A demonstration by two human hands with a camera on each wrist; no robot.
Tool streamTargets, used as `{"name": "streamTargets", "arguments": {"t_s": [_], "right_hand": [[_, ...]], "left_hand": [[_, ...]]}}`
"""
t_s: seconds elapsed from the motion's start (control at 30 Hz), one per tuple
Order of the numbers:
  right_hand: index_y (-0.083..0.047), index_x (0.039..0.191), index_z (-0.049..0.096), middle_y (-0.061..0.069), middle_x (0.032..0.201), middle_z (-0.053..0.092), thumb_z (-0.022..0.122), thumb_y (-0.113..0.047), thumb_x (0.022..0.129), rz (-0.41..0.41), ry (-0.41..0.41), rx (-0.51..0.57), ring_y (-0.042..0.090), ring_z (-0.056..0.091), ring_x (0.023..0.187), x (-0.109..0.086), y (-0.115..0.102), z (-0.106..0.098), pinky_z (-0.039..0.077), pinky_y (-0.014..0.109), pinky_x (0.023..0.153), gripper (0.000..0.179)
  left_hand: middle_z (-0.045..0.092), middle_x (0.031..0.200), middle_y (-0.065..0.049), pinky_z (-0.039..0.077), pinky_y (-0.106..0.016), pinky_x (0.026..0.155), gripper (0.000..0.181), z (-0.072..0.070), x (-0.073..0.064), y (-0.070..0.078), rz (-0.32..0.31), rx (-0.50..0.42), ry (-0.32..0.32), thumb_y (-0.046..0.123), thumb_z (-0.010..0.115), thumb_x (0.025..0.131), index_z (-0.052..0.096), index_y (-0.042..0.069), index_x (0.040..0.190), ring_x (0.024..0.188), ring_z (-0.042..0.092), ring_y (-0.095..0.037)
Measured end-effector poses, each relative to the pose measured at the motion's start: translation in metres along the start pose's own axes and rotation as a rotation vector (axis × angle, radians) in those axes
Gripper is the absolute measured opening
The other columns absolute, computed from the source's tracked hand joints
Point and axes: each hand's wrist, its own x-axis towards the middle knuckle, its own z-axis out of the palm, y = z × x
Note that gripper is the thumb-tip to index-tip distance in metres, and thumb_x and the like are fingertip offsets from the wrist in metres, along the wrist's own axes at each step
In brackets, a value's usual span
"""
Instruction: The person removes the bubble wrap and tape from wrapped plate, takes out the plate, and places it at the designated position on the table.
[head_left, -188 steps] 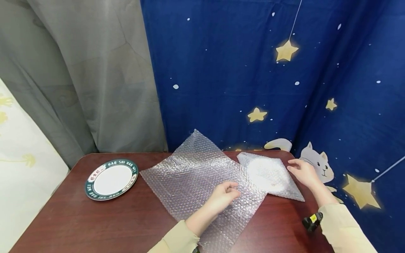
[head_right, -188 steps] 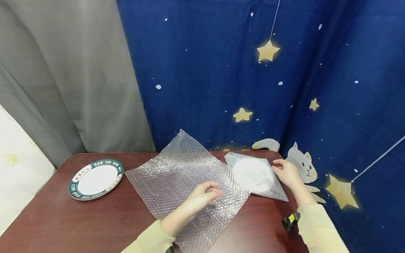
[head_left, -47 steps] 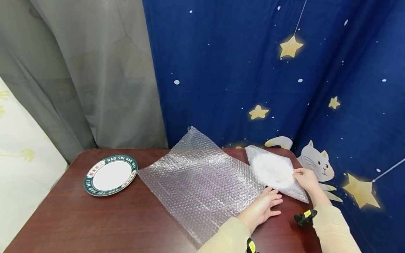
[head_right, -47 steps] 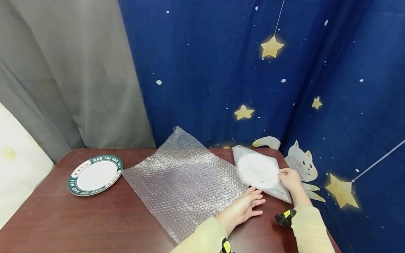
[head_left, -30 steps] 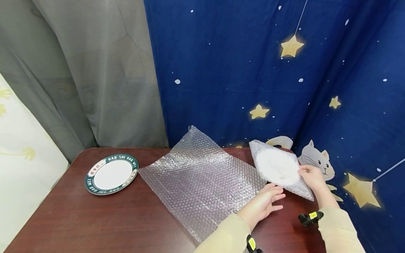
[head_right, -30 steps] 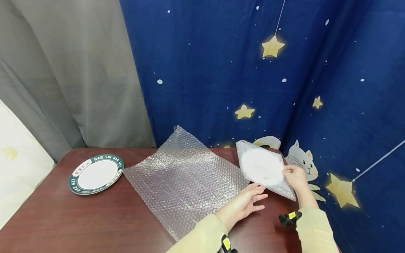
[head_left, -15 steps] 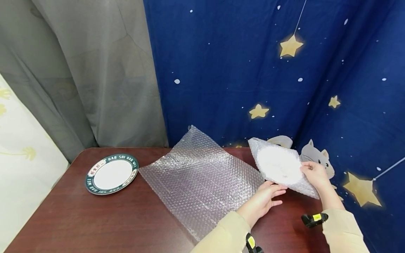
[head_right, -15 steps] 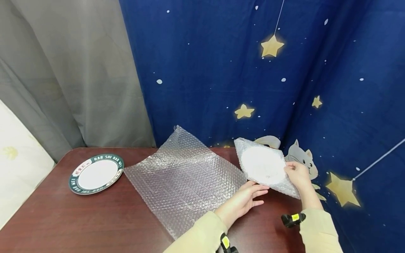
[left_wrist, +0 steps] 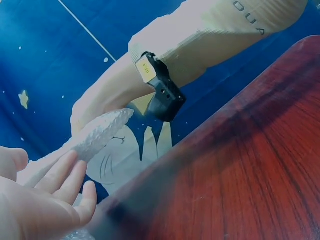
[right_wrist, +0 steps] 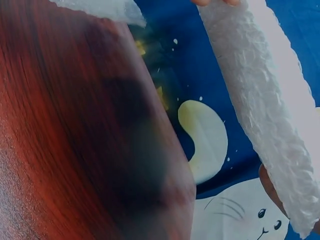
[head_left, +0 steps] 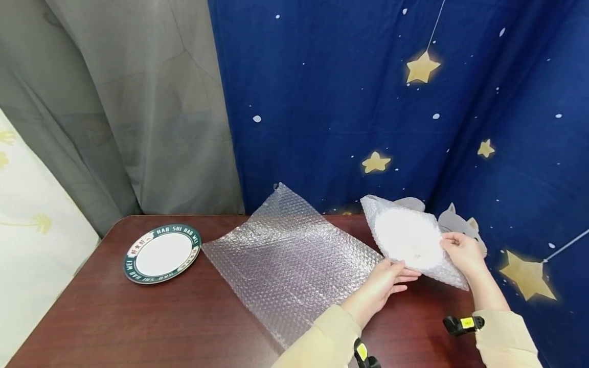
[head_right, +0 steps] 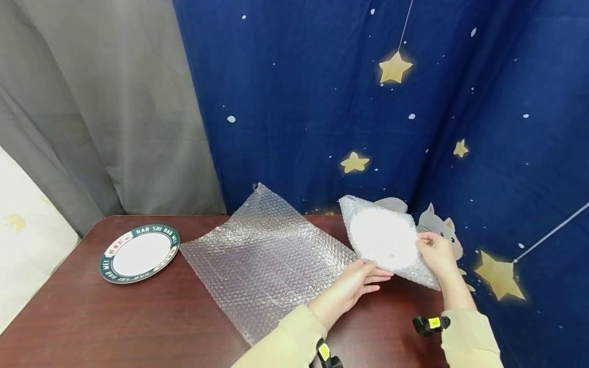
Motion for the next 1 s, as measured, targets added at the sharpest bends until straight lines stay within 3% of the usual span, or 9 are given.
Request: {"name": "streamTargets", "arguments": {"t_s": [0.1,0.3,0.47,0.73,0.83,1.0], "right_hand": [[0.014,0.116,0.055,0.033,0.109,0.059,0.049,-0.019,0.098,-0.002,0.001,0.003,0.043,0.055,0.098,-0.002,-0.004,-0.001,0.044,0.048,0.078,0.039],[0.012,0.113,0.059,0.027,0.102,0.064,0.053,-0.015,0.095,-0.025,0.039,0.015,0.027,0.059,0.088,-0.005,-0.014,0.003,0.043,0.023,0.067,0.033],[0.012,0.111,0.06,0.025,0.099,0.065,0.055,-0.013,0.093,-0.029,0.056,0.033,0.025,0.059,0.086,-0.008,-0.022,0.005,0.043,0.019,0.064,0.032],[0.011,0.109,0.062,0.02,0.095,0.067,0.058,-0.012,0.091,-0.048,0.05,0.056,0.009,0.055,0.078,-0.013,-0.032,0.009,0.043,0.015,0.062,0.03],[0.011,0.108,0.063,0.02,0.095,0.068,0.059,-0.011,0.09,-0.055,0.054,0.065,0.008,0.055,0.077,-0.015,-0.035,0.011,0.044,0.015,0.061,0.029],[0.011,0.107,0.063,0.019,0.093,0.068,0.06,-0.01,0.089,-0.044,0.049,0.109,0.004,0.055,0.075,-0.018,-0.042,0.016,0.045,0.015,0.061,0.028]], "left_hand": [[0.071,0.097,-0.017,0.05,-0.032,0.076,0.022,-0.003,-0.001,0.002,0.009,0.034,-0.012,0.021,0.046,0.1,0.058,0.003,0.105,0.096,0.067,-0.024],[0.071,0.09,-0.016,0.052,-0.033,0.077,0.03,-0.011,-0.003,0.005,0.03,0.1,-0.002,0.025,0.047,0.1,0.065,0.001,0.1,0.089,0.07,-0.022],[0.072,0.085,-0.014,0.052,-0.032,0.075,0.034,-0.019,-0.004,0.007,0.053,0.159,0.018,0.025,0.046,0.1,0.068,0.0,0.094,0.084,0.07,-0.02],[0.072,0.08,-0.012,0.045,-0.019,0.057,0.03,-0.033,-0.006,0.013,0.079,0.223,0.042,0.021,0.044,0.1,0.065,-0.001,0.097,0.079,0.071,-0.02],[0.072,0.08,-0.012,0.051,-0.028,0.064,0.026,-0.038,-0.008,0.015,0.08,0.227,0.051,0.019,0.044,0.1,0.063,0.0,0.101,0.078,0.071,-0.021],[0.071,0.079,-0.014,0.052,-0.045,0.076,0.028,-0.047,-0.01,0.02,0.109,0.269,0.052,0.017,0.043,0.099,0.064,-0.001,0.094,0.077,0.071,-0.021]]}}
